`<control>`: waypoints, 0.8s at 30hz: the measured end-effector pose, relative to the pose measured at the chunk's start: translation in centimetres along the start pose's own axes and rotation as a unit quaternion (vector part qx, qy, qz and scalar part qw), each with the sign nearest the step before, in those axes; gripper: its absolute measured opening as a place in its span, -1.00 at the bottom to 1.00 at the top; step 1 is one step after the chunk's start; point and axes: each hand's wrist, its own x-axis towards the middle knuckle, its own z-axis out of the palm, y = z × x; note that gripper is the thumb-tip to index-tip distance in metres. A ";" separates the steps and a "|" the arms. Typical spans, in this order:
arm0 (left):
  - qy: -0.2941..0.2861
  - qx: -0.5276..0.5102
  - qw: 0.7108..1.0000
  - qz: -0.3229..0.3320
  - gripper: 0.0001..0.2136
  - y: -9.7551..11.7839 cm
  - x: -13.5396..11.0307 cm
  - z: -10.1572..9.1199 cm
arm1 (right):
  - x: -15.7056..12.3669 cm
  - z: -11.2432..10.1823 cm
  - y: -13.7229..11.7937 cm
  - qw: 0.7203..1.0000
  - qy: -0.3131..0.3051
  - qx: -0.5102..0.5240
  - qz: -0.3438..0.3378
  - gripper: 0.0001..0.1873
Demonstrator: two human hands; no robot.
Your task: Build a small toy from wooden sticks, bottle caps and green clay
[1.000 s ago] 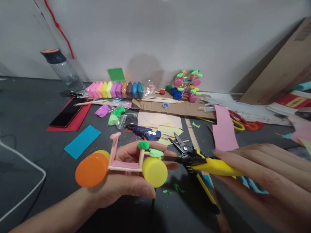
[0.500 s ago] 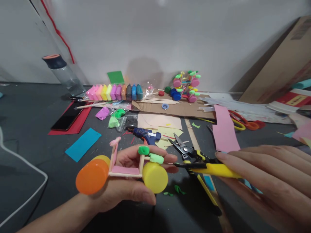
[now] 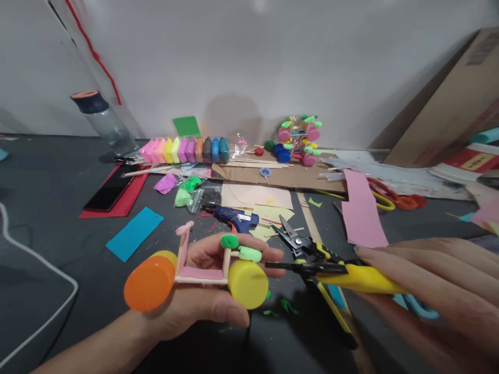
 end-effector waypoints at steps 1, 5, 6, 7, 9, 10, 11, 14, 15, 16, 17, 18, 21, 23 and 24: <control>-0.001 0.002 1.000 0.000 -0.53 0.0 0.0 0.0 | 0.0 0.0 0.0 1.000 0.005 0.002 0.003 -0.59; -0.008 -0.002 1.000 0.006 -0.52 -0.2 0.0 -0.2 | 0.4 0.3 0.1 1.000 0.002 0.014 -0.028 -0.67; -0.012 -0.006 1.000 0.008 -0.52 -0.2 0.0 -0.2 | 0.5 0.4 0.2 0.999 -0.001 0.018 -0.033 -0.68; -0.015 -0.010 1.000 0.010 -0.51 -0.2 0.0 -0.3 | 0.6 0.4 0.2 0.999 -0.001 0.019 -0.034 -0.69; -0.015 -0.014 1.000 0.008 -0.51 -0.2 0.0 -0.2 | 0.7 0.4 0.3 0.999 0.000 0.014 -0.035 -0.67; -0.013 -0.013 1.000 0.004 -0.52 -0.2 0.0 -0.2 | 0.6 0.4 0.3 0.999 0.001 0.012 -0.037 -0.66; -0.010 -0.011 1.000 0.001 -0.52 -0.1 -0.1 -0.2 | 0.6 0.4 0.3 0.999 0.003 0.011 -0.040 -0.65; -0.010 -0.010 1.000 -0.002 -0.51 0.0 -0.2 -0.1 | 0.4 0.3 0.4 0.999 0.000 0.014 -0.043 -0.66; -0.012 -0.011 1.000 -0.001 -0.51 0.0 -0.2 -0.1 | 0.4 0.2 0.5 0.999 -0.001 0.010 -0.039 -0.67; -0.013 -0.013 1.000 0.000 -0.51 0.0 -0.2 -0.1 | 0.4 0.2 0.4 0.999 -0.002 0.005 -0.036 -0.67; -0.013 -0.013 1.000 0.001 -0.51 0.0 -0.2 -0.1 | 0.4 0.1 0.4 0.999 -0.004 -0.001 -0.034 -0.66; -0.013 -0.011 1.000 0.001 -0.51 0.0 -0.2 -0.1 | 0.4 0.1 0.4 0.999 -0.006 -0.006 -0.035 -0.65; -0.012 -0.001 1.000 0.005 -0.51 0.0 -0.1 -0.1 | 0.2 -0.1 0.2 0.999 -0.016 -0.015 -0.033 -0.62; -0.006 0.007 1.000 0.009 -0.52 0.0 -0.1 0.0 | 0.0 -0.1 0.2 0.999 -0.021 -0.025 -0.027 -0.61; -0.001 0.009 1.000 0.009 -0.52 0.1 -0.1 0.1 | -0.1 -0.1 0.4 0.999 -0.020 -0.035 -0.022 -0.61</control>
